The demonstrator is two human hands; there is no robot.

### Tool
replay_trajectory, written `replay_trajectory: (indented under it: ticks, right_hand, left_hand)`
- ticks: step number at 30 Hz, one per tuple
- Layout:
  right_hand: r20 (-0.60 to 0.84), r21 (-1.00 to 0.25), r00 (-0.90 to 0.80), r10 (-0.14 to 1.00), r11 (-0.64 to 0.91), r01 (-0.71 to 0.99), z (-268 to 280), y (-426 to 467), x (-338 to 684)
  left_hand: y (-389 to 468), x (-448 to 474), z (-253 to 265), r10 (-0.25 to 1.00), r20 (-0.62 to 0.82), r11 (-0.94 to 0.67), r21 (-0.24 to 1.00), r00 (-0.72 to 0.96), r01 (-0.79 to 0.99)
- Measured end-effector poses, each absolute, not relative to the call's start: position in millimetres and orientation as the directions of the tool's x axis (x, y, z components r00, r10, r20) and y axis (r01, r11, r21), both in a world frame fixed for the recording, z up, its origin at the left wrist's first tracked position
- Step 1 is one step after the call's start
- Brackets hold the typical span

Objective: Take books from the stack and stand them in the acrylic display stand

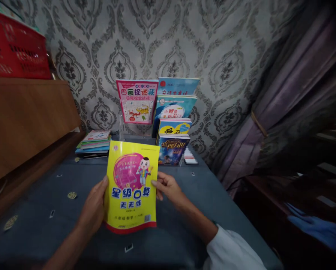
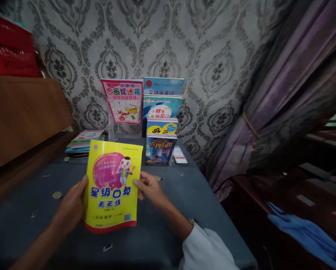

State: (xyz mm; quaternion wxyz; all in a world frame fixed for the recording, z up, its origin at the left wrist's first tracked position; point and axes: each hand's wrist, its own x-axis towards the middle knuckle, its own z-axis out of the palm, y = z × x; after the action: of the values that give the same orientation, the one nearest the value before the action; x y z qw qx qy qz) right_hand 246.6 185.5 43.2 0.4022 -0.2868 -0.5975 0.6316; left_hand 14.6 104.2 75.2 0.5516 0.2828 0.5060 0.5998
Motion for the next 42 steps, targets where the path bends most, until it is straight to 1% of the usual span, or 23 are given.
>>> replay_trajectory:
  ticks: [3,5,7,8,9,10,12,13,15,18,20,21,22,24,26,27,28,30,31,33,35,38,42]
  right_hand:
    - [0.037,-0.997,-0.465,0.885,0.002,-0.075,32,194,254]
    - [-0.024,-1.0,-0.457,0.889,-0.021,0.012,18,200,257]
    - [-0.09,-0.993,-0.429,0.899,-0.046,0.113,2,203,259]
    - [-0.118,-0.985,-0.407,0.906,-0.055,0.164,-5,204,259]
    - [-0.138,-0.975,-0.384,0.913,-0.058,0.213,-11,204,259]
    - [-0.153,-0.964,-0.369,0.917,-0.057,0.258,-15,204,259]
    - [-0.166,-0.945,-0.356,0.919,-0.045,0.324,-18,204,259]
    - [-0.17,-0.937,-0.358,0.918,-0.039,0.346,-19,204,259]
    - [-0.166,-0.929,-0.37,0.914,-0.02,0.369,-18,204,260]
    - [-0.136,-0.924,-0.396,0.908,0.027,0.38,-16,202,264]
    - [-0.1,-0.905,-0.395,0.913,0.082,0.417,-14,200,267]
    - [-0.071,-0.874,-0.381,0.922,0.127,0.469,-12,199,268]
    - [-0.034,-0.818,-0.352,0.935,0.176,0.547,-9,197,269]
    - [0.035,-0.638,-0.283,0.958,0.239,0.732,-1,193,265]
    - [0.074,-0.474,-0.27,0.96,0.272,0.837,9,190,252]
    - [0.082,-0.444,-0.312,0.946,0.315,0.839,14,189,243]
    - [0.105,-0.441,-0.39,0.915,0.394,0.806,18,189,231]
    - [0.149,-0.444,-0.599,0.787,0.594,0.671,21,193,206]
    - [0.14,-0.453,-0.68,0.72,0.657,0.603,20,196,192]
    - [0.104,-0.477,-0.75,0.654,0.694,0.54,14,202,169]
    - [0.062,-0.481,-0.769,0.636,0.694,0.536,6,209,154]
    - [0.05,-0.455,-0.762,0.646,0.694,0.558,-3,215,150]
    - [0.044,-0.396,-0.683,0.729,0.64,0.658,-5,223,179]
  left_hand:
    - [115,12,54,0.948,-0.223,0.123,0.916,-0.228,-0.383]
    - [121,6,36,0.953,-0.245,0.189,0.941,-0.179,-0.28]
    - [124,-4,19,0.961,-0.23,0.225,0.973,-0.153,-0.044]
    - [125,-8,12,0.97,-0.2,0.217,0.969,-0.141,0.119]
    - [126,-13,8,0.98,-0.156,0.186,0.937,-0.122,0.297]
    - [127,-17,5,0.99,-0.107,0.139,0.872,-0.094,0.47]
    - [131,-22,4,0.999,-0.018,0.033,0.672,-0.029,0.74]
    - [133,-23,5,1.0,0.015,-0.005,0.563,-0.004,0.826]
    - [141,-22,9,0.998,0.059,-0.053,0.38,0.033,0.924]
    - [157,-17,10,0.991,0.087,-0.121,0.224,0.104,0.967]
    - [168,-15,6,0.987,0.101,-0.143,0.165,0.127,0.976]
    - [172,-15,3,0.985,0.107,-0.147,0.143,0.133,0.979]
    - [175,-15,-1,0.983,0.118,-0.152,0.126,0.137,0.98]
    - [178,-16,-9,0.977,0.151,-0.171,0.108,0.154,0.979]
    - [179,-19,-16,0.967,0.19,-0.194,0.102,0.173,0.976]
    - [179,-21,-19,0.961,0.21,-0.206,0.102,0.181,0.973]
    - [179,-23,-23,0.955,0.228,-0.218,0.102,0.19,0.971]
    - [180,-26,-29,0.945,0.258,-0.235,0.102,0.203,0.967]
    - [180,-27,-32,0.941,0.272,-0.24,0.104,0.204,0.965]
    - [182,-28,-37,0.933,0.298,-0.242,0.111,0.201,0.964]
    - [183,-30,-40,0.926,0.322,-0.249,0.122,0.199,0.961]
    - [185,-32,-42,0.916,0.339,-0.271,0.132,0.213,0.954]
    - [183,-33,-40,0.917,0.331,-0.277,0.136,0.22,0.951]
